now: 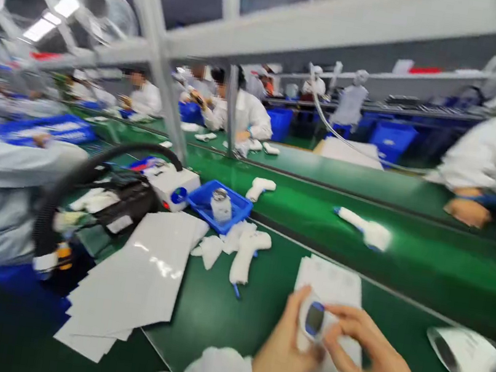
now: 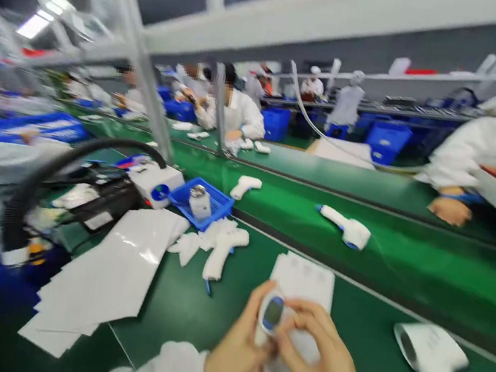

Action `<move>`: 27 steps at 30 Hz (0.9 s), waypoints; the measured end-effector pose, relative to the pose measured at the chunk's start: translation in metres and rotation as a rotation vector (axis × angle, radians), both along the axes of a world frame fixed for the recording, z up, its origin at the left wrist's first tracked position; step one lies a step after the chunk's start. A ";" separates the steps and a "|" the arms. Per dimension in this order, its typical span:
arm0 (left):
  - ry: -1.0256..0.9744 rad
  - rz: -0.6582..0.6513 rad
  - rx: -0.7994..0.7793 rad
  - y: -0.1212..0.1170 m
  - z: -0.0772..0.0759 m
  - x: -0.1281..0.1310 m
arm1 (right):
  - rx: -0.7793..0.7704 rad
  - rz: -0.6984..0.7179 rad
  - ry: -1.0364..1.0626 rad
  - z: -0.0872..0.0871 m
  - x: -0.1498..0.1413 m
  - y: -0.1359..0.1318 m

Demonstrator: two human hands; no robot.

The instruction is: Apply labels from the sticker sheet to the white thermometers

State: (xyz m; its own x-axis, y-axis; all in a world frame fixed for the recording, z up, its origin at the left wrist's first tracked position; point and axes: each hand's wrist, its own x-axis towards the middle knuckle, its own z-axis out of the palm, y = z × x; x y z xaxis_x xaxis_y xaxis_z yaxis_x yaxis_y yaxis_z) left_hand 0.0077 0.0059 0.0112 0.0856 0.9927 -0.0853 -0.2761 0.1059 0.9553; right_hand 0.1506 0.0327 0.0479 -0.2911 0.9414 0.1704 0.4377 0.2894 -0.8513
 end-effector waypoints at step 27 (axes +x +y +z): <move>0.052 -0.143 -0.232 -0.009 0.025 -0.010 | -0.152 -0.093 0.136 0.023 -0.018 0.010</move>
State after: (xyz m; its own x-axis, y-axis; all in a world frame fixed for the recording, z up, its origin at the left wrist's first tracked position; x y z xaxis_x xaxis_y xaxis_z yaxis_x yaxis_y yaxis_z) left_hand -0.0020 -0.0026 0.0361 0.2130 0.9242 -0.3172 -0.1935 0.3581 0.9134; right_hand 0.1327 0.0422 0.0708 -0.1857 0.9810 0.0561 0.3348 0.1168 -0.9350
